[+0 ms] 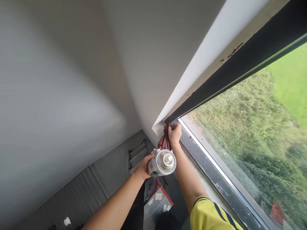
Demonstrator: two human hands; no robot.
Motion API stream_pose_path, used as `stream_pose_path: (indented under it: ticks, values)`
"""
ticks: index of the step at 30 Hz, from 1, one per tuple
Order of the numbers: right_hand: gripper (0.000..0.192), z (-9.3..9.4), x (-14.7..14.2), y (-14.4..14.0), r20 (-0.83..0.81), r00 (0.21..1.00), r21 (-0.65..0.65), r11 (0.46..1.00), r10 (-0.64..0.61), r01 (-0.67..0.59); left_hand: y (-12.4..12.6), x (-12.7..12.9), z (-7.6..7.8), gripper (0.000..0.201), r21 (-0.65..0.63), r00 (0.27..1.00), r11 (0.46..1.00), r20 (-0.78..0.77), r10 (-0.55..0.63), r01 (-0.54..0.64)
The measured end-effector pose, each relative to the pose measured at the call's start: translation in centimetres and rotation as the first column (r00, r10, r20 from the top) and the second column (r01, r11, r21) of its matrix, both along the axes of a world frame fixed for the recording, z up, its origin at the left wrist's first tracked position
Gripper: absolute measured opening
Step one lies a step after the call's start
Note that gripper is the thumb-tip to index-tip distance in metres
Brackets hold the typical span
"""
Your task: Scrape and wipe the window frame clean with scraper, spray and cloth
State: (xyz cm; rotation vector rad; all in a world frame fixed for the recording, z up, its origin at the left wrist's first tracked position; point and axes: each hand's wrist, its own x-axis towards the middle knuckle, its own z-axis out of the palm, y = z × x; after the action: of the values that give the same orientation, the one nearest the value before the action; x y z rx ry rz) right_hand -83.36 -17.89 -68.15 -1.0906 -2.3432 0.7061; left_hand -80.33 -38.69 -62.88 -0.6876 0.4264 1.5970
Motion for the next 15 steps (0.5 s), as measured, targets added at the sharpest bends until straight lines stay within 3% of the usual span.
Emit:
stream_pose_path:
  ticks: [4, 8, 12, 15]
  values:
    - [0.025, -0.7, -2.2, -0.1, 0.033, 0.999, -0.066, 0.997, -0.029, 0.031, 1.0, -1.1, 0.1, 0.02, -0.036, 0.999, 0.998, -0.016, 0.042, -0.042]
    - [0.022, -1.3, -3.5, -0.8, 0.156, 0.982, -0.024, 0.993, -0.11, 0.115, 1.5, -2.0, -0.6, 0.024, -0.052, 0.999, 0.998, -0.026, 0.035, -0.036]
    - [0.008, -0.5, -1.9, -1.0, 0.204, 0.978, 0.024, 0.999, -0.044, 0.04, 1.1, -1.3, -0.7, 0.023, -0.038, 0.999, 0.999, -0.016, 0.027, -0.028]
    - [0.013, 0.9, 0.5, -1.2, 0.097, 0.995, -0.02, 1.0, 0.013, -0.011, 0.6, -0.2, 0.1, 0.02, -0.028, 0.999, 0.999, 0.009, 0.042, -0.042]
